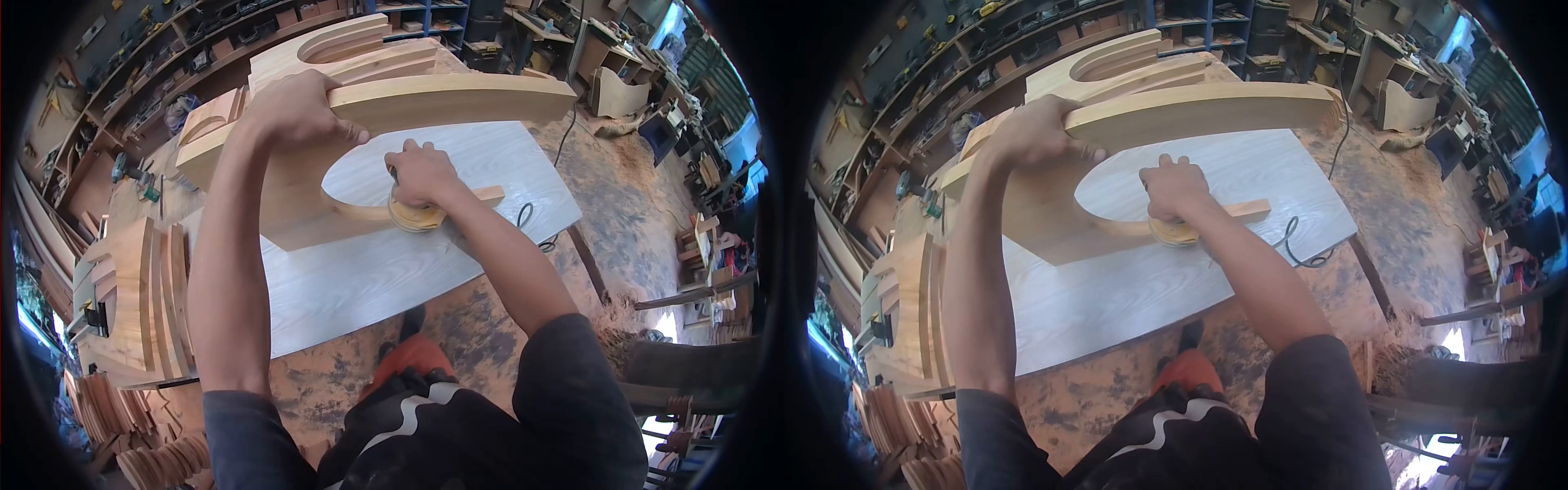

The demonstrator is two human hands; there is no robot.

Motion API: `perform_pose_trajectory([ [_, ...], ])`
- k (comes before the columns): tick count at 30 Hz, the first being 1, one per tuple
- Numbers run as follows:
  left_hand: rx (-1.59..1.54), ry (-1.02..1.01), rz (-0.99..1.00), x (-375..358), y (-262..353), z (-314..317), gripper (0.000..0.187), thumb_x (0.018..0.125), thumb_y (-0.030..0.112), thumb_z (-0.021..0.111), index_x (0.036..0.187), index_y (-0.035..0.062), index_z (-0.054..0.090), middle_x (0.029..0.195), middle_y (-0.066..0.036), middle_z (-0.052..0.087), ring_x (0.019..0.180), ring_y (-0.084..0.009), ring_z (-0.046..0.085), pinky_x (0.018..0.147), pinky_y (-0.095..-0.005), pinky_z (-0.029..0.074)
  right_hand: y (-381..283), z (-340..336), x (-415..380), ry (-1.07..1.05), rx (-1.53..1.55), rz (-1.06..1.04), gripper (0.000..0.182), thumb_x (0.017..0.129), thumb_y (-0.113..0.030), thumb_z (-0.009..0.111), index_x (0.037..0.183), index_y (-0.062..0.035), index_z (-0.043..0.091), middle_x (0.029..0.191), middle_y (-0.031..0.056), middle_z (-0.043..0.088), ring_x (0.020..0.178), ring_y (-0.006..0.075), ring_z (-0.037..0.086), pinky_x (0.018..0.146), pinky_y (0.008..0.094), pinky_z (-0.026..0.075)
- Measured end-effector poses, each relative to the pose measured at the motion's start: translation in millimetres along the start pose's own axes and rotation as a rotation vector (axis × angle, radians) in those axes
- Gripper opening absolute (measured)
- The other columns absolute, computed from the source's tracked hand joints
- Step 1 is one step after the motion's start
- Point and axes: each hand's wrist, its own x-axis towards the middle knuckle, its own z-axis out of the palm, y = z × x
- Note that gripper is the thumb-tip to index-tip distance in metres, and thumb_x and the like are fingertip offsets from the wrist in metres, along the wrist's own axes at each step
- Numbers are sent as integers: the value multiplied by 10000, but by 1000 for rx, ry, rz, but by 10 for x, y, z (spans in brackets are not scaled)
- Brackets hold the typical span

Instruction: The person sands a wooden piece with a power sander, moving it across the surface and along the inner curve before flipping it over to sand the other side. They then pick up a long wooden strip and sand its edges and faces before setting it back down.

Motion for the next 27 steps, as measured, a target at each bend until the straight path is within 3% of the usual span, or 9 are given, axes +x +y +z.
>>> perform_pose_trajectory([
  [6, 9, -24, -17, 30, 23, 6, 750, 649, 535, 993, 1185, 38, 824, 1083, -205, 820, 1029, -333, 784, 932, -418, 585, -83, 23, -2, 29, 202, -174, 410, 824, -211, 748, 1232, -184, 751, 1300, 153, 651, 1226, 371, 644, 1017, 481, 569],
  [16, 44, -57, -66, 55, 25, -32, 799, 649, 549, 1002, 1216, 20, 808, 1112, -209, 816, 1059, -324, 782, 950, -414, 581, 17, 49, 1, -45, -15, -166, 425, 776, -261, 735, 1194, -189, 759, 1280, 112, 664, 1199, 362, 652, 1014, 476, 577],
  [21, 31, -35, -35, -3, 63, -6, 794, 647, 555, 1003, 1203, 21, 813, 1096, -210, 818, 1039, -327, 786, 943, -416, 582, -21, 139, 3, 107, 325, -278, 451, 752, -270, 774, 1194, -186, 756, 1277, 142, 660, 1202, 373, 655, 1012, 488, 572],
  [23, -6, -56, -25, 1, 46, -29, 781, 649, 549, 1003, 1191, 20, 818, 1084, -213, 818, 1020, -327, 789, 938, -413, 583, -23, 165, 3, 146, 318, -288, 447, 761, -258, 764, 1204, -198, 757, 1275, 140, 662, 1216, 363, 655, 1013, 484, 572],
  [27, -8, -74, -31, 20, 30, -40, 768, 653, 545, 1002, 1186, 21, 821, 1072, -207, 821, 1016, -324, 791, 928, -413, 586, 4, 40, 86, 21, 100, -276, 437, 766, -230, 757, 1202, -203, 767, 1279, 126, 670, 1229, 352, 654, 1018, 483, 569],
])
